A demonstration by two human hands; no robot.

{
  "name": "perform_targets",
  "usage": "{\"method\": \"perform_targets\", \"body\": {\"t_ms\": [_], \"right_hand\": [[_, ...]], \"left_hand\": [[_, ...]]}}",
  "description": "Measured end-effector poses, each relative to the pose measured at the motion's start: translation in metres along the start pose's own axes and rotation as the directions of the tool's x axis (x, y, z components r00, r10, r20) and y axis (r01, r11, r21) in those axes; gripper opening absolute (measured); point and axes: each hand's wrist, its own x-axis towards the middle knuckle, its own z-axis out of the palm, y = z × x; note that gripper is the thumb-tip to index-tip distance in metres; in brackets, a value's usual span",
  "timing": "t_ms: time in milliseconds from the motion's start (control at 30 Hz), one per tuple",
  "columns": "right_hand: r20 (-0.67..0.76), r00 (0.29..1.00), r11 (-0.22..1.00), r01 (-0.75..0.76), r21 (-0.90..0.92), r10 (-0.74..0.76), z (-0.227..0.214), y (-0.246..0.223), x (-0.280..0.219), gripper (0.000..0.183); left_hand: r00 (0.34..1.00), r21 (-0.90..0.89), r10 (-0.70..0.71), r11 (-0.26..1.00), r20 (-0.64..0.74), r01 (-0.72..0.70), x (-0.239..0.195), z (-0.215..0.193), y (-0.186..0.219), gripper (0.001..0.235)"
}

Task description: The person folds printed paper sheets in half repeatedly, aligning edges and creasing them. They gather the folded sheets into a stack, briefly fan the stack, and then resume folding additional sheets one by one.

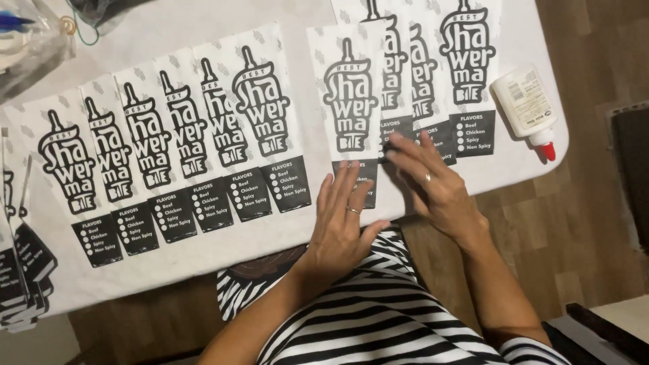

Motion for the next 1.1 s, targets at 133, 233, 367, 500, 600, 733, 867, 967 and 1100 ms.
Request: {"method": "perform_targets", "body": {"t_ms": [133, 233, 367, 500, 600, 733, 867, 967, 1100], "right_hand": [[0.013, 0.999, 0.991, 0.035, 0.127, -0.037, 0.013, -0.005, -0.028, 0.022], [0.087, 0.993, 0.988, 0.068, 0.142, -0.081, 0.009, -0.022, -0.029, 0.023], [0.067, 0.992, 0.988, 0.096, 0.123, -0.105, 0.008, -0.02, -0.033, 0.019], [-0.009, 0.992, 0.983, 0.123, 0.136, -0.123, 0.012, -0.018, -0.038, 0.01], [-0.018, 0.992, 0.982, 0.126, 0.143, -0.125, 0.012, -0.016, -0.04, 0.009], [-0.033, 0.992, 0.981, 0.127, 0.149, -0.124, 0.012, -0.017, -0.041, 0.009], [-0.037, 0.994, 0.979, 0.11, 0.169, -0.105, 0.018, -0.012, -0.045, 0.01], [-0.053, 0.995, 0.981, 0.087, 0.176, -0.079, 0.02, -0.012, -0.044, 0.007], [-0.053, 0.999, 0.98, 0.006, 0.197, 0.005, 0.023, -0.014, -0.046, 0.009]], "left_hand": [[0.999, -0.092, -0.028, 0.995, 0.018, 0.029, -0.006, -0.019, -0.004, 0.057], [1.0, -0.059, 0.0, 0.998, 0.031, 0.001, -0.018, -0.017, -0.012, 0.05], [0.997, -0.022, 0.058, 0.998, -0.049, -0.059, -0.022, -0.012, -0.012, 0.035], [0.978, 0.017, 0.149, 0.989, -0.146, -0.148, -0.018, -0.015, -0.009, 0.018], [0.971, 0.037, 0.175, 0.984, -0.162, -0.171, -0.017, -0.02, -0.011, 0.012], [0.969, -0.002, 0.16, 0.986, -0.19, -0.164, -0.016, -0.019, -0.011, 0.009], [0.968, -0.033, 0.132, 0.989, -0.211, -0.143, -0.02, -0.013, -0.014, 0.008], [0.973, -0.014, 0.108, 0.993, -0.203, -0.114, -0.022, -0.009, -0.014, 0.009], [0.979, -0.003, 0.021, 1.0, -0.205, -0.022, -0.025, -0.003, -0.008, 0.014]]}}
